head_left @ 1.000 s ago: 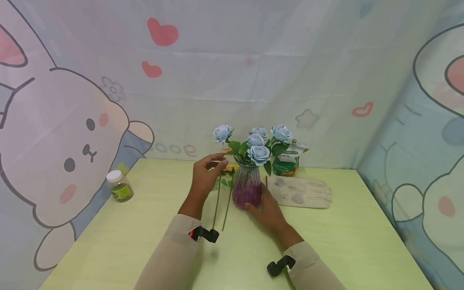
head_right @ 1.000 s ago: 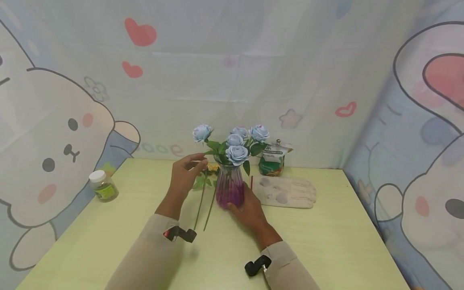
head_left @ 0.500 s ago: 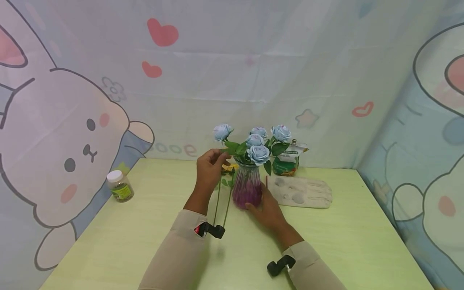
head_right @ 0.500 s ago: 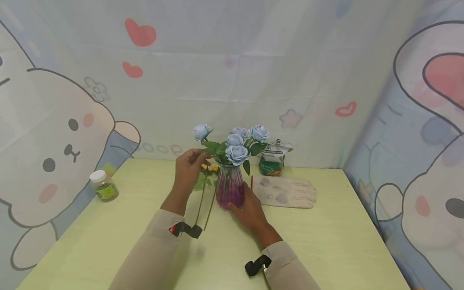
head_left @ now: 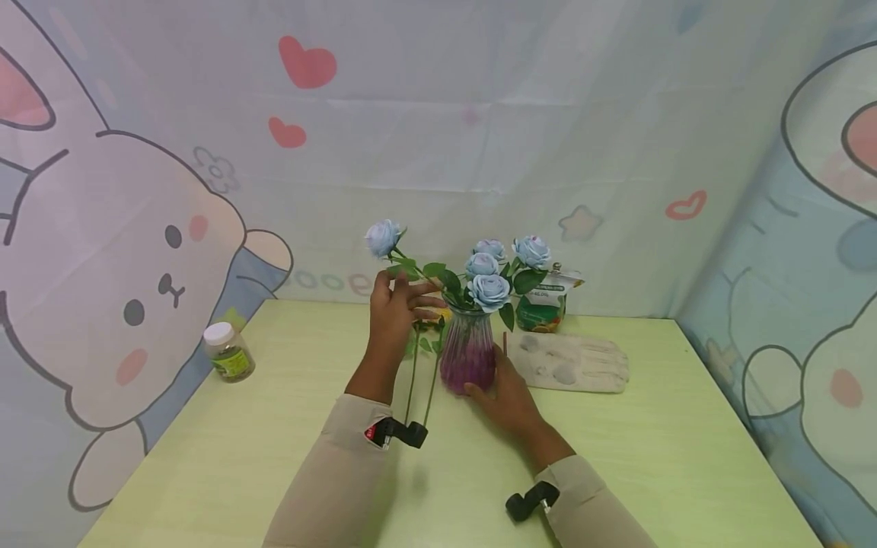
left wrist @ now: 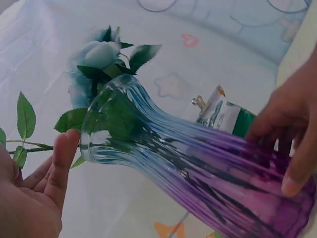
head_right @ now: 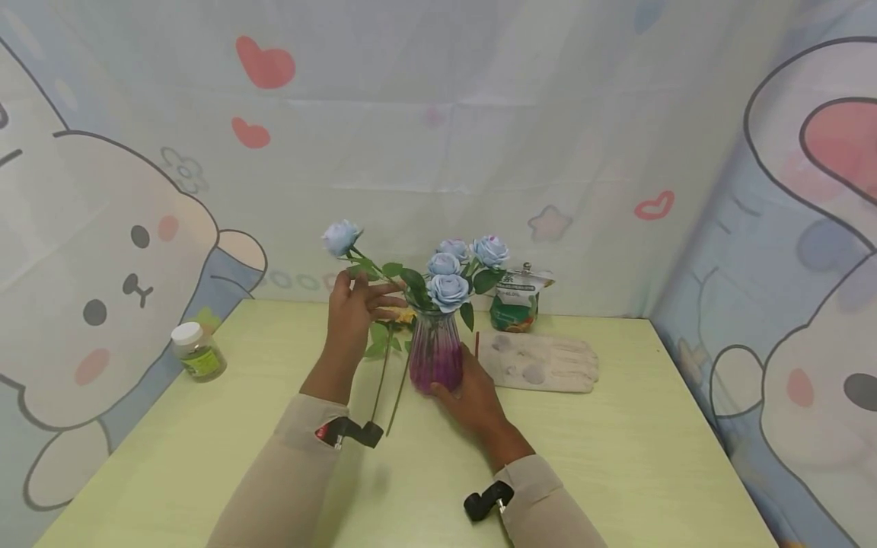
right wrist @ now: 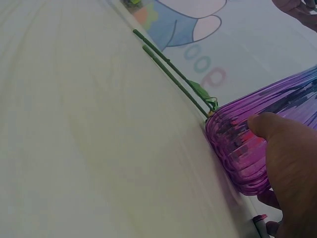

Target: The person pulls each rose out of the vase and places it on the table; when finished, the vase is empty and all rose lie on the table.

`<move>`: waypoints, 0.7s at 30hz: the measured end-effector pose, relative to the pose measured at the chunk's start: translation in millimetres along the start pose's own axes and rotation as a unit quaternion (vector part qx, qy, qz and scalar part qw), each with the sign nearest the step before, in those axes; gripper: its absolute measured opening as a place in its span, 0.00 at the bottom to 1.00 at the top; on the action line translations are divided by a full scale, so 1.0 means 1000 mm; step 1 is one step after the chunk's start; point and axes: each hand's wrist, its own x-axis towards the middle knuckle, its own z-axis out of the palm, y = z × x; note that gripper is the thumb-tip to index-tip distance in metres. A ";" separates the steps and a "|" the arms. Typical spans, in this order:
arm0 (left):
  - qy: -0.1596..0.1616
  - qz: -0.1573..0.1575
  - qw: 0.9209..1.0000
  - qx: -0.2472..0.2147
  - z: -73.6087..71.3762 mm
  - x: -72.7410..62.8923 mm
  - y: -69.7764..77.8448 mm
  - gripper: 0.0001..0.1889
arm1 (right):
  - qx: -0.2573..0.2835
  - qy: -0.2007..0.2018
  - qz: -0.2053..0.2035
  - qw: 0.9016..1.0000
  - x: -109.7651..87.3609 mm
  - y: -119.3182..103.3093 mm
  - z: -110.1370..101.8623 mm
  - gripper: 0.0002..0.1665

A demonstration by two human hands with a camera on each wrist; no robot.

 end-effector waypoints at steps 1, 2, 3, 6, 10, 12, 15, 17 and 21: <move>0.002 -0.008 1.000 -0.018 0.000 0.000 0.000 0.16 | 0.001 0.000 0.001 1.000 0.000 0.000 0.000 0.60; 0.004 -0.016 0.999 -0.038 0.000 0.000 0.000 0.16 | 0.002 0.000 0.002 1.000 0.000 0.000 0.000 0.60; 0.007 -0.024 0.998 -0.058 -0.001 0.000 0.000 0.16 | 0.004 0.002 0.001 1.000 0.000 0.000 0.000 0.60; 0.005 -0.034 0.993 -0.109 -0.002 0.000 -0.002 0.17 | 0.011 0.002 0.000 1.000 0.001 0.001 0.000 0.60; -0.014 -0.012 0.990 -0.140 -0.006 -0.001 -0.005 0.17 | 0.016 -0.002 -0.002 1.000 0.000 0.001 0.000 0.60; -0.023 0.001 0.991 -0.132 -0.007 -0.002 -0.006 0.14 | 0.014 -0.002 -0.003 1.000 0.000 0.001 0.000 0.60; -0.011 0.006 0.995 -0.094 -0.007 -0.002 -0.006 0.14 | 0.010 -0.001 -0.003 1.000 0.000 0.001 -0.001 0.61; 0.008 0.007 0.997 -0.071 -0.006 -0.002 -0.006 0.16 | 0.010 -0.003 0.001 1.000 0.000 0.001 -0.001 0.61; 0.041 0.023 0.996 -0.077 0.000 -0.002 -0.008 0.16 | 0.008 -0.004 0.005 1.000 0.000 0.001 -0.001 0.60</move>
